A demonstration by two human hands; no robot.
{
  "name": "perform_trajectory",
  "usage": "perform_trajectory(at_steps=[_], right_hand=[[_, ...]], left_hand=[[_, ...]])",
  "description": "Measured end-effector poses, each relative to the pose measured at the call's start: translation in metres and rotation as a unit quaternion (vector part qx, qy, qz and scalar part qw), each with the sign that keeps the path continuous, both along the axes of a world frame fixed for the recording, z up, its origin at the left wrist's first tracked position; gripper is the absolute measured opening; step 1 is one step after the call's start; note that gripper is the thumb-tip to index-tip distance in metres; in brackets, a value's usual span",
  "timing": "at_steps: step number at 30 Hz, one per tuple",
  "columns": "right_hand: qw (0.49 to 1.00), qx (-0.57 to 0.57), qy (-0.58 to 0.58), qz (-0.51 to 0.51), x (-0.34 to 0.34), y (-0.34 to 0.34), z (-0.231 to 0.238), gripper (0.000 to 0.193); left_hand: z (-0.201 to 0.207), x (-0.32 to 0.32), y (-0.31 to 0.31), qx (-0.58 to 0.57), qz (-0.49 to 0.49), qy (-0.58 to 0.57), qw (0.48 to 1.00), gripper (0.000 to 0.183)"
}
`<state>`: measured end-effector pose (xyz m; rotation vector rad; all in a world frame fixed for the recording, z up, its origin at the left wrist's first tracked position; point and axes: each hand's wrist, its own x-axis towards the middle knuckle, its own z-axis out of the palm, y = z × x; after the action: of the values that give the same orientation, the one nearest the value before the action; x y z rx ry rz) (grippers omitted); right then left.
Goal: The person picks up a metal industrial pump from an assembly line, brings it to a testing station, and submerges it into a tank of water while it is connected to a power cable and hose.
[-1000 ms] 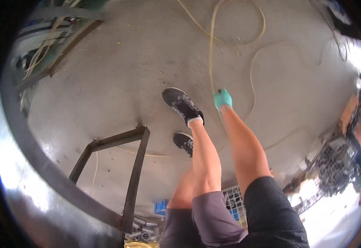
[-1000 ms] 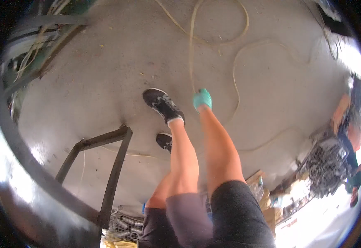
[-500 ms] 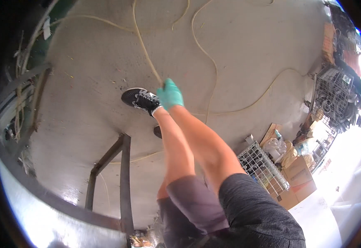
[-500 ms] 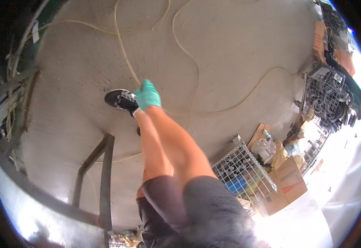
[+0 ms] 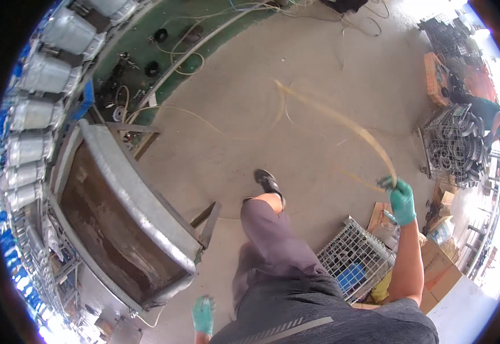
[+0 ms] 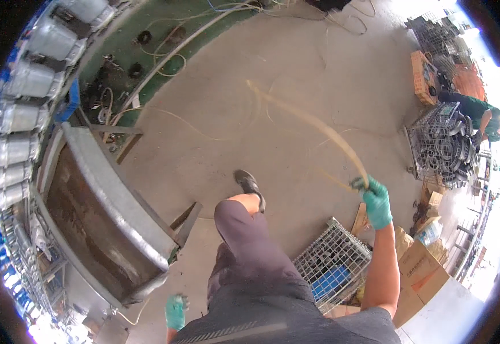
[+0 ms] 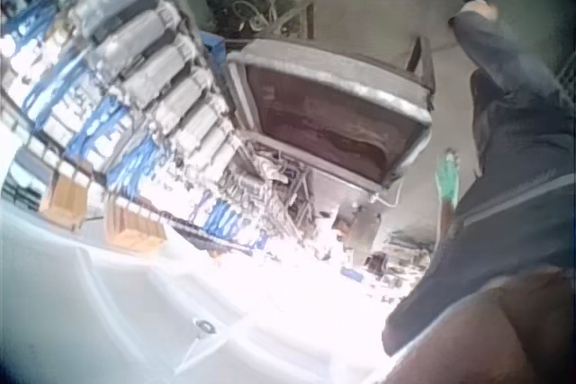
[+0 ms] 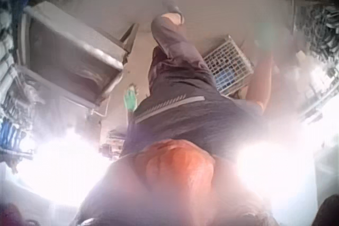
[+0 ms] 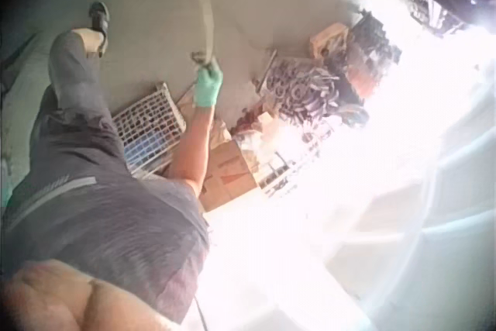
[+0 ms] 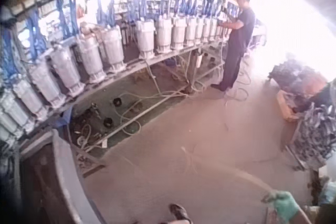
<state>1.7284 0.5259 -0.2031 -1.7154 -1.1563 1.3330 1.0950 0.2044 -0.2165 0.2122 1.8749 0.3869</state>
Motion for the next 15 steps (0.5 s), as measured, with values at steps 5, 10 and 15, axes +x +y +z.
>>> perform_trajectory(at_steps=[5, 10, 15], right_hand=[[0.986, -0.129, 0.078, 0.07, -0.058, -0.07, 0.034, 0.034], [0.984, -0.107, 0.066, 0.13, -0.078, -0.12, 0.077, 0.032], [0.918, 0.0, -0.119, 0.379, -0.043, -0.181, 0.086, 0.032]], left_hand=[[-0.006, 0.096, 0.182, 0.263, -0.273, -0.027, 0.925, 0.036], [-0.017, 0.214, 0.344, 0.075, 0.188, -0.549, 0.811, 0.068], [-0.025, 0.201, 0.39, 0.261, 0.343, -0.55, 0.716, 0.042]])
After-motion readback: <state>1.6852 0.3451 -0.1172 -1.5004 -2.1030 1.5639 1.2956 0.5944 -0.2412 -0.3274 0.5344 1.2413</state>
